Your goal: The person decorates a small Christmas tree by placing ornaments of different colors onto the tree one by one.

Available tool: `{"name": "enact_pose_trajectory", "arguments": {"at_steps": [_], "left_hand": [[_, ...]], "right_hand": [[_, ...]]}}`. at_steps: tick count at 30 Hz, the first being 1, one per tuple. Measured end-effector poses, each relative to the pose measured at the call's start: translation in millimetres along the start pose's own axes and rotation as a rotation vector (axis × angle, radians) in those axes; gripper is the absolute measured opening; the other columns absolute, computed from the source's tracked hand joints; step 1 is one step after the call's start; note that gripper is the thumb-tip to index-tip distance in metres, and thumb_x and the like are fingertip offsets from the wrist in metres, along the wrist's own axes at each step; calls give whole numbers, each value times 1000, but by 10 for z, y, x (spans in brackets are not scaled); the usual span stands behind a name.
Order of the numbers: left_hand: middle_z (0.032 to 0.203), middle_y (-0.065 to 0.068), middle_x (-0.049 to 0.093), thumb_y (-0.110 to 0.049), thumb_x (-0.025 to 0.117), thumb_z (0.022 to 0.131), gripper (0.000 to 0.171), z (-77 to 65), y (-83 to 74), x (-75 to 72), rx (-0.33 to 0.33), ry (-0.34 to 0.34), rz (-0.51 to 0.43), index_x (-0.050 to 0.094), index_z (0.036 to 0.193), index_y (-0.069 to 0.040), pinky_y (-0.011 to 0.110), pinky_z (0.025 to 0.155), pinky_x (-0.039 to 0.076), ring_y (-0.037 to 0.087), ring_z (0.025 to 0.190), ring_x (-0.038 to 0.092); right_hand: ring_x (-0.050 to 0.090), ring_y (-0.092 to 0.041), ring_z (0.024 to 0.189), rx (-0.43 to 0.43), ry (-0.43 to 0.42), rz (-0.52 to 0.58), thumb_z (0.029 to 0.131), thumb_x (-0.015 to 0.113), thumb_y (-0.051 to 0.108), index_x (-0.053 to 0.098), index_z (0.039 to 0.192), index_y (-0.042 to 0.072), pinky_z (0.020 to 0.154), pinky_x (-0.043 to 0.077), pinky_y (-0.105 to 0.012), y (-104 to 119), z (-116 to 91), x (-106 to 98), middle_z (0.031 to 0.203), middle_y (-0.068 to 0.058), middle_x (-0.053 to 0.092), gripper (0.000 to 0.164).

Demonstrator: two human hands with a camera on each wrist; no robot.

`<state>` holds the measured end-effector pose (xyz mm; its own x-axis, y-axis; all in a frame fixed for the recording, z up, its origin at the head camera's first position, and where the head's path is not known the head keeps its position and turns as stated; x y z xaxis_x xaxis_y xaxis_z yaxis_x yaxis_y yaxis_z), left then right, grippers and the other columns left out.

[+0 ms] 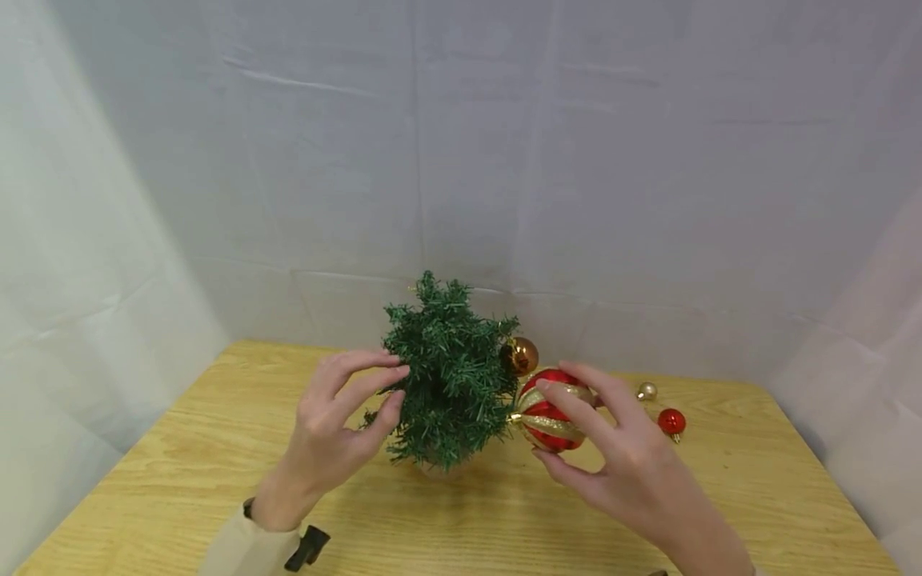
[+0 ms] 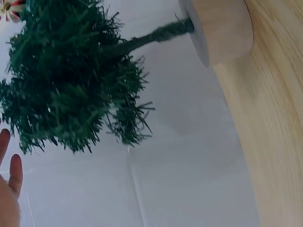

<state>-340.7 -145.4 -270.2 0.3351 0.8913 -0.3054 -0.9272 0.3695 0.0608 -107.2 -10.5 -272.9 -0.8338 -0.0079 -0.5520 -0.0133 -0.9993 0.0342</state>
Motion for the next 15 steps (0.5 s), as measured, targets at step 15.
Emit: {"name": "enact_pose_trajectory", "arguments": {"at_steps": [15], "left_hand": [[111, 6, 72, -22, 61, 101, 22, 78, -337, 82, 81, 61, -84, 78, 112, -13, 35, 84, 51, 21, 101, 67]], "right_hand": [[62, -23, 106, 1, 52, -28, 98, 56, 54, 66, 136, 9, 88, 52, -10, 153, 108, 99, 135, -20, 59, 59]]}}
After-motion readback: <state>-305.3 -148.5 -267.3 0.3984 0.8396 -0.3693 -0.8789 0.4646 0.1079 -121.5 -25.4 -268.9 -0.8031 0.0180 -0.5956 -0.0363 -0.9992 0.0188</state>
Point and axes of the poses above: each hand's wrist, its own z-axis towards the middle knuckle, its own x-axis out of the palm, y = z × x, the point moved 7 cm from there along z, towards the middle knuckle
